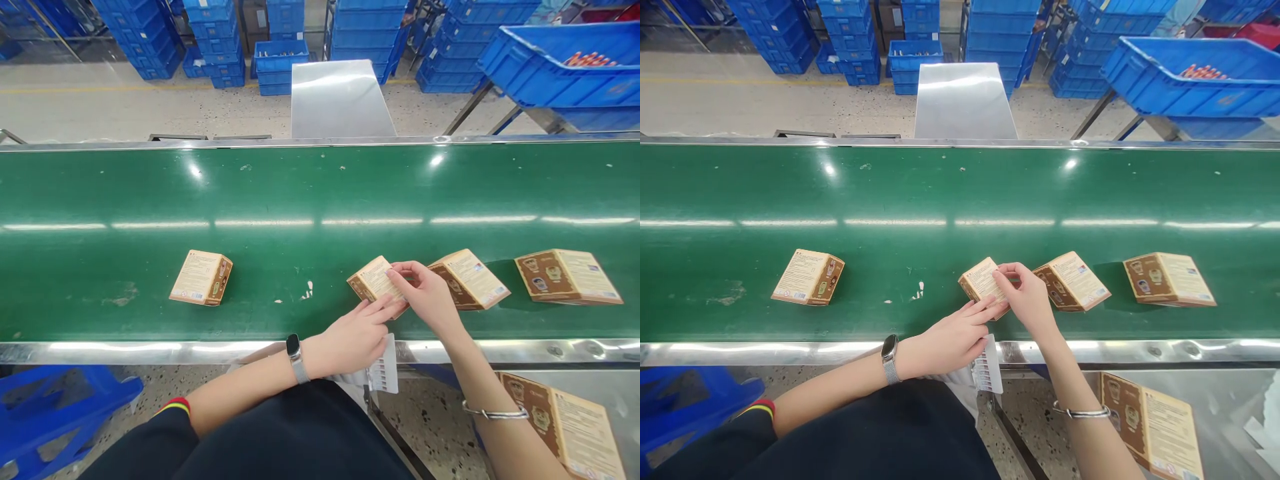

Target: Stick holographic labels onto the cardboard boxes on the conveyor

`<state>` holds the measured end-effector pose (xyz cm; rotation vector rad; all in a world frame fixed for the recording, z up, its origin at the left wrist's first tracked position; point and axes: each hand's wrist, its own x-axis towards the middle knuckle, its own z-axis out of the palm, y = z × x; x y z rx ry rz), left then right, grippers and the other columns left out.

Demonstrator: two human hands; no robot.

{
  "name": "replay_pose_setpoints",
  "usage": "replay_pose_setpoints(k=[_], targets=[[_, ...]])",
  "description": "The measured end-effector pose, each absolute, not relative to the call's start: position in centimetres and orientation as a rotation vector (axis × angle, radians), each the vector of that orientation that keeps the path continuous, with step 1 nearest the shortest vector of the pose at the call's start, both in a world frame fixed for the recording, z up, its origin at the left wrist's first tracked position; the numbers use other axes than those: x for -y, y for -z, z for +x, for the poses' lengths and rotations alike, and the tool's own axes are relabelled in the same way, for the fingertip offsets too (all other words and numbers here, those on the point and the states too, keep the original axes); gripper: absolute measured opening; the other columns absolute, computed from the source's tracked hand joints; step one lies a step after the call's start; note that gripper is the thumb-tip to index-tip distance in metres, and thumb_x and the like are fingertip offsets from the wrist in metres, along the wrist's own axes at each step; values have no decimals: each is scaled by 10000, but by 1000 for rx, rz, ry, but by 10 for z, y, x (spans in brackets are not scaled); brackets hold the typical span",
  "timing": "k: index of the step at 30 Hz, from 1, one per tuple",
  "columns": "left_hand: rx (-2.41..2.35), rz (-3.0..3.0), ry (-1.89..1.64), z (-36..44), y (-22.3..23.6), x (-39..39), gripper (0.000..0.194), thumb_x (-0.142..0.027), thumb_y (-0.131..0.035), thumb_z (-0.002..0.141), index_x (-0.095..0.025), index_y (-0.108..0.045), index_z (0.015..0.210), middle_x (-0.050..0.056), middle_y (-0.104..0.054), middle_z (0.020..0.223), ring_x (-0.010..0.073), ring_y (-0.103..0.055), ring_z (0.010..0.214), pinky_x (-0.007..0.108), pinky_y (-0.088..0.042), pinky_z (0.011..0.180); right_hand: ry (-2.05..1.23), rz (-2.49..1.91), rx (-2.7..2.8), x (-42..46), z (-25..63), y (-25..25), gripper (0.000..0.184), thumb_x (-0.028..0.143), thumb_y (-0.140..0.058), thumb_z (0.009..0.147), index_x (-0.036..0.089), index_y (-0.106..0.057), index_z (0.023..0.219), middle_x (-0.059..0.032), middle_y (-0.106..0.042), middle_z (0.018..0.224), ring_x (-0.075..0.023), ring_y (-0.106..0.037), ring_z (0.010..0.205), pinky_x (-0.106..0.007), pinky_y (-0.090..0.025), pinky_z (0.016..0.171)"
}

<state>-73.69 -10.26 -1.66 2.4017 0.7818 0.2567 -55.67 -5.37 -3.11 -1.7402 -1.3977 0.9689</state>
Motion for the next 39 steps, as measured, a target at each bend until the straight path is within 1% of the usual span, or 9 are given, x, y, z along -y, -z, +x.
replay_pose_setpoints(k=[4,10,13,17,23,26,28,32,39], targets=[[-759,2411,-272,-728,22,99,307,-117,-431,976,-76,-710,1099,117,-307,1631,258,-216,1531,410,-289,1255,-832,-1768,1274,49,-556,45,530,640,-752,663,228,-567,941,-98,-708,986,-233,-665,742,-375,-528,666],[-729,2053,-451,-730,15,92,276,-93,-499,930,-150,-615,685,136,-437,1567,300,-342,1488,429,-277,1242,-806,-1737,1182,33,-544,45,535,748,-563,781,226,-552,899,-110,-718,878,-271,-694,751,-427,-567,675],[-870,1669,-641,-755,4,95,294,-162,-548,911,-187,-502,622,80,-719,1194,242,-642,1177,339,-487,1028,-747,-1672,1225,55,-536,16,484,697,-589,829,235,-603,971,-110,-724,1023,-286,-693,965,-466,-546,879],[-1133,1461,-759,-804,-7,105,336,-348,-413,1003,-186,-495,720,6,-656,737,156,-634,708,251,-493,648,-999,-1433,1488,104,-542,-14,385,560,-693,860,269,-648,1109,-87,-723,1106,-265,-694,1021,-397,-576,878],[-1393,1384,-905,-852,-8,125,295,-326,-406,1000,-152,-546,1193,127,-699,1142,251,-684,1053,349,-548,849,-1249,-1299,1458,129,-601,-1,381,443,-701,908,251,-593,1220,-26,-689,845,-188,-701,760,-255,-582,643],[-1629,1857,-1100,-855,-12,137,451,-236,-530,957,-204,-429,1395,152,-526,1466,292,-452,1412,470,-404,1127,-1246,-1326,1474,125,-626,3,381,498,-679,909,225,-635,1171,16,-594,675,-167,-640,626,-238,-535,563],[-1537,2198,-1072,-851,-17,143,424,-235,-546,977,-230,-452,1390,127,-551,1456,270,-451,1418,478,-345,1179,-1327,-1323,1541,124,-636,1,408,523,-655,917,217,-639,1186,21,-581,637,-175,-631,614,-252,-534,566],[-1361,2156,-951,-844,-22,149,289,-414,-542,1000,-206,-600,1191,66,-749,1037,197,-715,935,311,-558,840,-1498,-1309,1630,125,-646,-6,439,566,-622,922,217,-647,1188,0,-661,636,-214,-676,658,-291,-567,595],[-1376,1914,-747,-859,-16,153,214,-357,-591,984,-200,-686,874,-26,-734,750,106,-642,618,202,-435,577,-1436,-1217,1796,119,-654,-25,296,526,-679,886,243,-731,952,-58,-767,864,-244,-741,776,-327,-630,700]])
